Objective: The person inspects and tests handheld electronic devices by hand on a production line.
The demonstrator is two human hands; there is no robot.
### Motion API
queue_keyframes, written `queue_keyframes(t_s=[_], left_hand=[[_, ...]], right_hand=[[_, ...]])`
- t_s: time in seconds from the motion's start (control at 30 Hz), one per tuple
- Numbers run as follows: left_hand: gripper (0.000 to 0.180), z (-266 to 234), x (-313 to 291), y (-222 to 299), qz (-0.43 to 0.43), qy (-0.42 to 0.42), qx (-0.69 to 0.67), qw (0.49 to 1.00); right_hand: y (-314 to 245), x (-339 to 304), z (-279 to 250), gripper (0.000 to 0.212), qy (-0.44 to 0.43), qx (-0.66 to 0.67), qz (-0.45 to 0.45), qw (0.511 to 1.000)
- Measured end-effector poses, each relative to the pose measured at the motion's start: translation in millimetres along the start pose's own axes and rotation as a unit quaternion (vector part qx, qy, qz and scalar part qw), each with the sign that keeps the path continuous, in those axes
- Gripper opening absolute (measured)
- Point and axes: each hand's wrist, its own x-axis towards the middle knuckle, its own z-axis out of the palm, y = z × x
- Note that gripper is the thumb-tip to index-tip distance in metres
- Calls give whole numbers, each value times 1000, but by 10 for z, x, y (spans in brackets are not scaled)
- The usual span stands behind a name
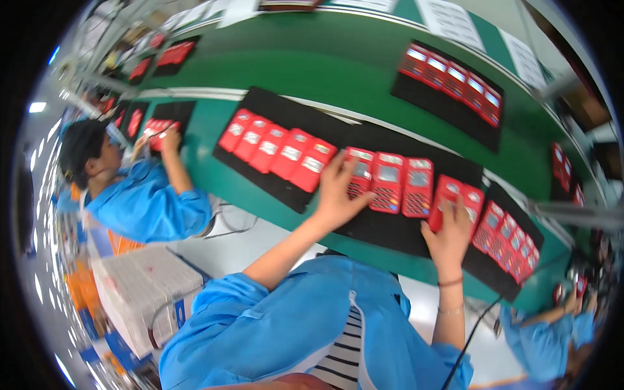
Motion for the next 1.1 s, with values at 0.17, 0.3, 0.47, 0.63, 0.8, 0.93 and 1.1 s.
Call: queue_keyframes(t_s=[0.17, 0.3, 0.47, 0.63, 0.8, 0.93, 1.1], left_hand=[[78, -226, -179, 128, -5, -27, 4, 1000], [58, -232, -293, 114, -9, -48, -4, 999], [48, -252, -222, 167, 0, -39, 2, 999], [55, -198, -235, 273, 77, -49, 69, 993], [42, -138, -247, 311, 99, -55, 97, 989], [37, -455, -259, 166, 97, -45, 118, 987], [31, -1214, 181, -886, -29, 51, 169, 984]], right_hand=[[277, 34, -53, 50, 27, 431, 183, 883], [503, -100, -144, 53, 64, 142, 18, 988], [580, -211, -163, 60, 67, 66, 45, 995], [763, -185, -93, 41, 128, 331, 219, 909], [815, -261, 179, 37, 114, 47, 90, 988], [550, -250, -41, 40, 129, 99, 49, 986], [-629, -191, -66, 36, -200, 500, 55, 841]])
